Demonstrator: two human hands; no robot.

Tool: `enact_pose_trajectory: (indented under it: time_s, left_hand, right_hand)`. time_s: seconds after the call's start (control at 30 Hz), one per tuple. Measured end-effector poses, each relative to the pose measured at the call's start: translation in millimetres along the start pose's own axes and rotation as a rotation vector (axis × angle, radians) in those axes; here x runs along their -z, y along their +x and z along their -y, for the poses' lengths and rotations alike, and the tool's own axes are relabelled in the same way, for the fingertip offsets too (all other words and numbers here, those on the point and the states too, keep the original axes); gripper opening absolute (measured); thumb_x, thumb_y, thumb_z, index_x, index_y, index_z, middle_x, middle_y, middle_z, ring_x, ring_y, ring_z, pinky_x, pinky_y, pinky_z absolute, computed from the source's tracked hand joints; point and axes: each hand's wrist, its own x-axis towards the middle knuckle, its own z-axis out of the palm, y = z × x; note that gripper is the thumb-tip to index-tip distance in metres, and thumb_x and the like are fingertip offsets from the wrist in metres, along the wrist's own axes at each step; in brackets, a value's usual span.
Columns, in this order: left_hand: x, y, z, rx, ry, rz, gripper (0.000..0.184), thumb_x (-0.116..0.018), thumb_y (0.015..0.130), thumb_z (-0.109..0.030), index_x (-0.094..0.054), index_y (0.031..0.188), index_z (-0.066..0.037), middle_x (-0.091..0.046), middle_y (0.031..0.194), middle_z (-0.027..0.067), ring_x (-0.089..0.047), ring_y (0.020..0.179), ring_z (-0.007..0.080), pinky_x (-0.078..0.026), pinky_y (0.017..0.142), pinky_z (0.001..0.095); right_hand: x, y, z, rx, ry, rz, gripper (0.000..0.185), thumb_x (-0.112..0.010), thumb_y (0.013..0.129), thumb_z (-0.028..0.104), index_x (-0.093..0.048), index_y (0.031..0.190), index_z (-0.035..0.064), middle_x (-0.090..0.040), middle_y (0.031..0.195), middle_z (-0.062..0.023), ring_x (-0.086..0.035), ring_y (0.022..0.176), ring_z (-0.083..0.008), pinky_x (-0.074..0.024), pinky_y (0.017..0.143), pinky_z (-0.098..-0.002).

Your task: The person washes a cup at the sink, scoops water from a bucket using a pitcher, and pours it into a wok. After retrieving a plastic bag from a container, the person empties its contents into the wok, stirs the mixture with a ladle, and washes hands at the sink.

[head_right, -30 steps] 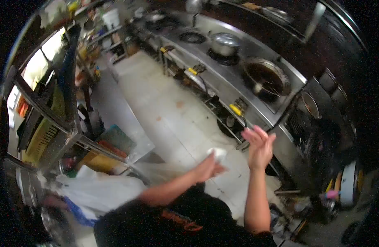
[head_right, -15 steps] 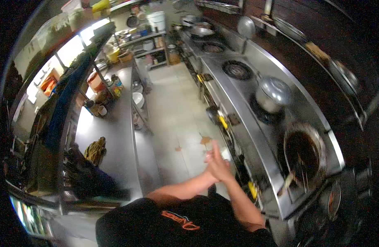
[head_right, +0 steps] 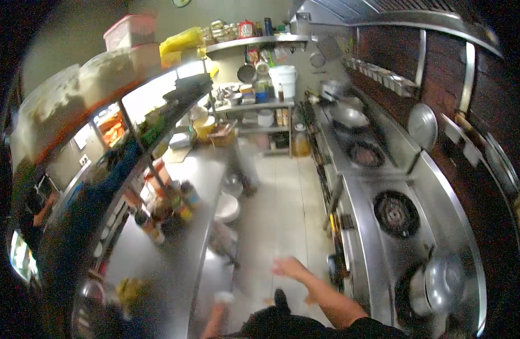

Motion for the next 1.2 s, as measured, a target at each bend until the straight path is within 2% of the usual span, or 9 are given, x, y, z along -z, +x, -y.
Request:
enact_pose_trajectory:
  time_s: [0.03,0.07,0.17,0.3,0.5,0.63,0.73,0.9,1.2]
  left_hand:
    - [-18,49,-6,0.153,-0.077,-0.026,0.050,-0.041,0.091,-0.044,-0.055,0.116,-0.003,-0.064,0.091,0.0162,-0.062,0.081,0.0323,-0.049,0.065,0.0385]
    - [-27,69,-40,-0.046,0.155,-0.027,0.049,-0.042,0.090,-0.043,-0.057,0.112,-0.002,-0.064,0.091,0.0182,-0.062,0.081,0.0337,-0.049,0.066,0.0390]
    - [-62,100,-107,-0.495,0.665,-0.040,0.044,-0.049,0.086,-0.039,-0.063,0.097,0.001,-0.063,0.092,0.0233,-0.061,0.081,0.0384,-0.048,0.071,0.0421]
    - [-121,93,-340,-0.761,0.622,-0.057,0.031,-0.063,0.076,-0.029,-0.065,0.077,0.002,-0.058,0.106,0.0264,-0.056,0.095,0.0407,-0.045,0.084,0.0453]
    - [-229,225,-540,-1.196,0.478,-0.110,0.023,-0.068,0.072,-0.020,-0.063,0.067,0.002,-0.057,0.104,0.0266,-0.052,0.102,0.0398,-0.045,0.084,0.0447]
    - [-279,280,-640,-0.805,0.541,-0.136,0.039,-0.060,0.084,-0.032,-0.058,0.074,0.005,-0.062,0.079,0.0222,-0.062,0.069,0.0389,-0.051,0.065,0.0435]
    - [-288,321,-722,0.035,-0.373,0.323,0.042,-0.052,0.091,-0.040,-0.054,0.080,0.001,-0.061,0.069,0.0161,-0.062,0.054,0.0309,-0.049,0.046,0.0402]
    - [-294,385,-834,-0.018,-0.509,0.361,0.035,-0.049,0.094,-0.039,-0.053,0.085,-0.005,-0.048,0.055,0.0036,-0.043,0.043,0.0134,-0.044,0.047,0.0271]
    - [-391,553,-1172,-0.478,-0.850,0.609,0.026,-0.045,0.096,-0.031,-0.049,0.096,-0.005,-0.064,0.087,0.0138,-0.065,0.082,0.0258,-0.050,0.066,0.0333]
  right_hand:
    - [25,8,6,0.050,-0.878,-0.007,0.034,-0.049,0.090,0.034,-0.062,0.074,0.0062,-0.067,0.079,-0.0106,-0.064,0.074,-0.0298,-0.0492,0.073,-0.0405]
    - [57,27,-28,0.348,-1.010,-0.067,0.044,-0.044,0.089,0.040,-0.065,0.072,0.0061,-0.067,0.070,-0.0101,-0.064,0.069,-0.0213,-0.0498,0.069,-0.0332]
    - [121,39,-29,-0.161,-0.096,-0.025,0.031,-0.067,0.082,0.025,-0.066,0.104,0.0028,-0.067,0.096,-0.0115,-0.066,0.075,-0.0186,-0.0545,0.064,-0.0302]
    - [211,77,19,-0.304,0.247,-0.174,0.041,-0.065,0.083,0.014,-0.052,0.116,-0.0058,-0.061,0.102,-0.0203,-0.067,0.072,-0.0245,-0.0570,0.055,-0.0346]
    - [315,221,108,0.112,-0.538,-0.728,0.024,-0.056,0.087,0.021,-0.065,0.091,-0.0009,-0.065,0.069,-0.0111,-0.059,0.053,-0.0148,-0.0452,0.049,-0.0302]
    - [414,353,146,0.339,-0.510,-0.704,0.030,-0.057,0.084,0.013,-0.058,0.112,0.0021,-0.066,0.077,-0.0119,-0.059,0.064,-0.0219,-0.0483,0.065,-0.0337]
    - [471,438,260,0.302,-0.591,-0.540,0.052,-0.061,0.081,0.009,-0.047,0.131,0.0064,-0.064,0.104,-0.0179,-0.062,0.097,-0.0280,-0.0468,0.084,-0.0366]
    - [545,606,387,0.391,-0.565,-0.386,0.044,-0.069,0.078,0.024,-0.059,0.117,0.0084,-0.059,0.113,-0.0194,-0.055,0.108,-0.0339,-0.0410,0.094,-0.0395]
    - [669,852,519,0.516,-0.708,-0.534,0.034,-0.066,0.080,0.023,-0.063,0.106,0.0023,-0.059,0.114,-0.0166,-0.055,0.108,-0.0313,-0.0406,0.095,-0.0372]
